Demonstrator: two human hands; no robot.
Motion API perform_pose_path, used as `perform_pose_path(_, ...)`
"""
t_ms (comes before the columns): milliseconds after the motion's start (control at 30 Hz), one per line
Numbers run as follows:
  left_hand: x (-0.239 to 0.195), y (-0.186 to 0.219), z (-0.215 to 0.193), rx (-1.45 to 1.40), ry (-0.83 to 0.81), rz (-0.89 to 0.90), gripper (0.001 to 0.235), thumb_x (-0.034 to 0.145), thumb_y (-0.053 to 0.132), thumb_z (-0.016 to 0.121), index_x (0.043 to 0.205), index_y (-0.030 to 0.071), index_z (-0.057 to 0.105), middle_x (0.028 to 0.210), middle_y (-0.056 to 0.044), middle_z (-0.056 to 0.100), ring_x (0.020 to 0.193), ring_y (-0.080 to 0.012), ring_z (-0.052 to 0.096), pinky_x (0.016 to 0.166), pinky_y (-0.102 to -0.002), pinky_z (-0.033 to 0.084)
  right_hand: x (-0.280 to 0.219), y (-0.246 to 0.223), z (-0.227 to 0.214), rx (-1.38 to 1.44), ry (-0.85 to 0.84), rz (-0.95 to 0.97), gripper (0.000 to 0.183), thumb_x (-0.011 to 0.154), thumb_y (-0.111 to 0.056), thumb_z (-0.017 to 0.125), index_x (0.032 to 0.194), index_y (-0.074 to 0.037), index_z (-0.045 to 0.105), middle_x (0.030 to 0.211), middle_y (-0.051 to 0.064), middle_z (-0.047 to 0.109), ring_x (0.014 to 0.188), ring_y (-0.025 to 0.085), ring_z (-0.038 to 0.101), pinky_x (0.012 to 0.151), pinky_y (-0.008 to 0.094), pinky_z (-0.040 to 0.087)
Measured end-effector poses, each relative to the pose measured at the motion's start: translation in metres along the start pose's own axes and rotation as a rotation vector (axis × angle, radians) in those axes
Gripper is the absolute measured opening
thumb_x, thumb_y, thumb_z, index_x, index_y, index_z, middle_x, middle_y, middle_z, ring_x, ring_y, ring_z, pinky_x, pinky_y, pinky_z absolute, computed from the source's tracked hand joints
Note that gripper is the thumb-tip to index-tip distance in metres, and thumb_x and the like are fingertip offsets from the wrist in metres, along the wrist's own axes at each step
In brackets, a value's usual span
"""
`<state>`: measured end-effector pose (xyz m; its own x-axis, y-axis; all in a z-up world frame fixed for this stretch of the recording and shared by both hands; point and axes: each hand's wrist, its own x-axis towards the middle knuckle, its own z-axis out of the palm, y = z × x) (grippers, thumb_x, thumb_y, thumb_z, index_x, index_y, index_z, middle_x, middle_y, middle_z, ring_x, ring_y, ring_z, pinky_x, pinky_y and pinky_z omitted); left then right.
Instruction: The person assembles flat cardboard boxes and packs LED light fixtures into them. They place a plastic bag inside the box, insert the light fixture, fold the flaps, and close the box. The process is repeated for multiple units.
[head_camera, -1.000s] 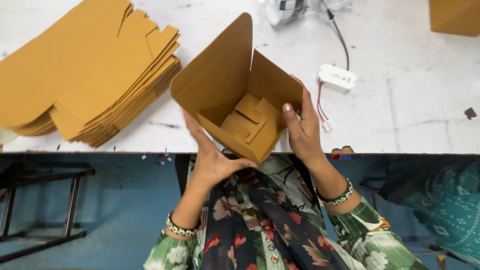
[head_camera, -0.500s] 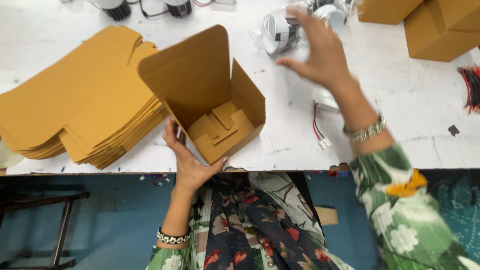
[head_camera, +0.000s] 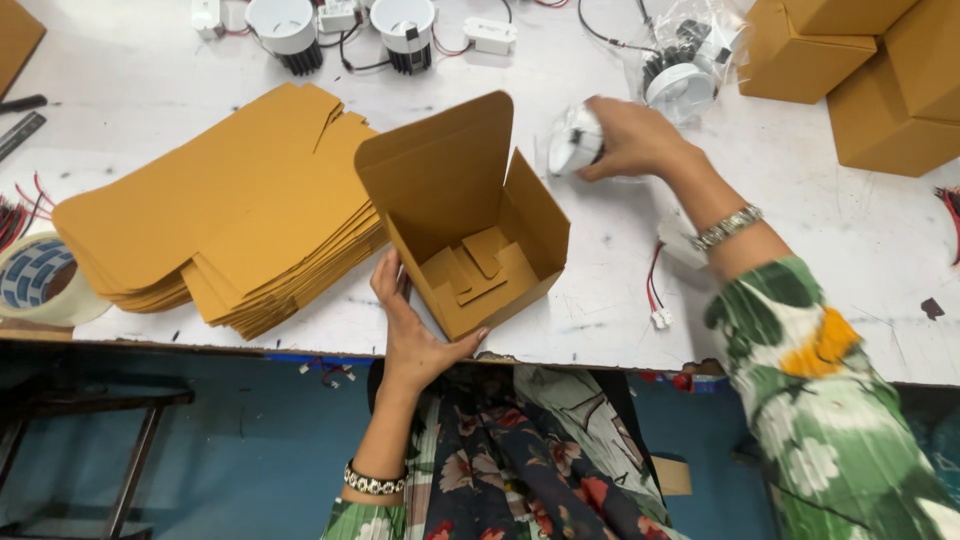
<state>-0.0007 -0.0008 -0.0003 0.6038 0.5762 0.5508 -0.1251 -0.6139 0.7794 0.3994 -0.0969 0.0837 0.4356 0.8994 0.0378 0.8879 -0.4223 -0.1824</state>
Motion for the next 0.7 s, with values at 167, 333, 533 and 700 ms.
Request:
perform_pose_path(167,0.0,0.004,0.006,0.058,-0.005,-0.025,0.142,0.057,0.031,0.1,0.16,0.009,0.006,0.157,-0.021,0.021,0.148,-0.04,0.031,0.124,-0.049,0.036,-0.08,-0.016,-0.039,0.76,0.375,-0.045,0.063,0.078,-0.02,0.091,0.13,0.005,0.064,0.118,0.019,0.072,0.099,0.023,0.073,0.089,0.038,0.064)
perform_pose_path(333,0.007,0.01,0.017,0.072,-0.044,0.007,0.139,0.06,0.038,0.099,0.16,0.008,0.008,0.157,-0.023,0.022,0.149,-0.0421,0.03,0.125,-0.049,0.035,-0.122,-0.077,-0.081,0.623,0.369,-0.189,0.075,0.07,-0.028,0.092,0.13,0.002,0.06,0.111,0.018,0.07,0.094,0.029,0.072,0.078,0.041,0.061)
perform_pose_path(533,0.005,0.011,0.02,0.076,-0.044,0.038,0.14,0.059,0.036,0.099,0.161,0.008,0.008,0.158,-0.022,0.022,0.151,-0.0416,0.029,0.126,-0.049,0.035,-0.113,-0.177,-0.072,-0.218,0.099,-0.416,0.089,0.059,-0.039,0.093,0.131,-0.002,0.056,0.103,0.016,0.068,0.088,0.036,0.072,0.066,0.044,0.058)
perform_pose_path(700,0.004,0.009,0.019,0.071,-0.06,0.004,0.141,0.058,0.035,0.1,0.161,0.009,0.008,0.158,-0.023,0.021,0.151,-0.0412,0.029,0.125,-0.048,0.036,-0.089,-0.215,-0.044,-0.282,-0.13,-0.531,0.083,0.063,-0.039,0.093,0.124,-0.001,0.052,0.112,0.019,0.058,0.098,0.036,0.067,0.072,0.045,0.059)
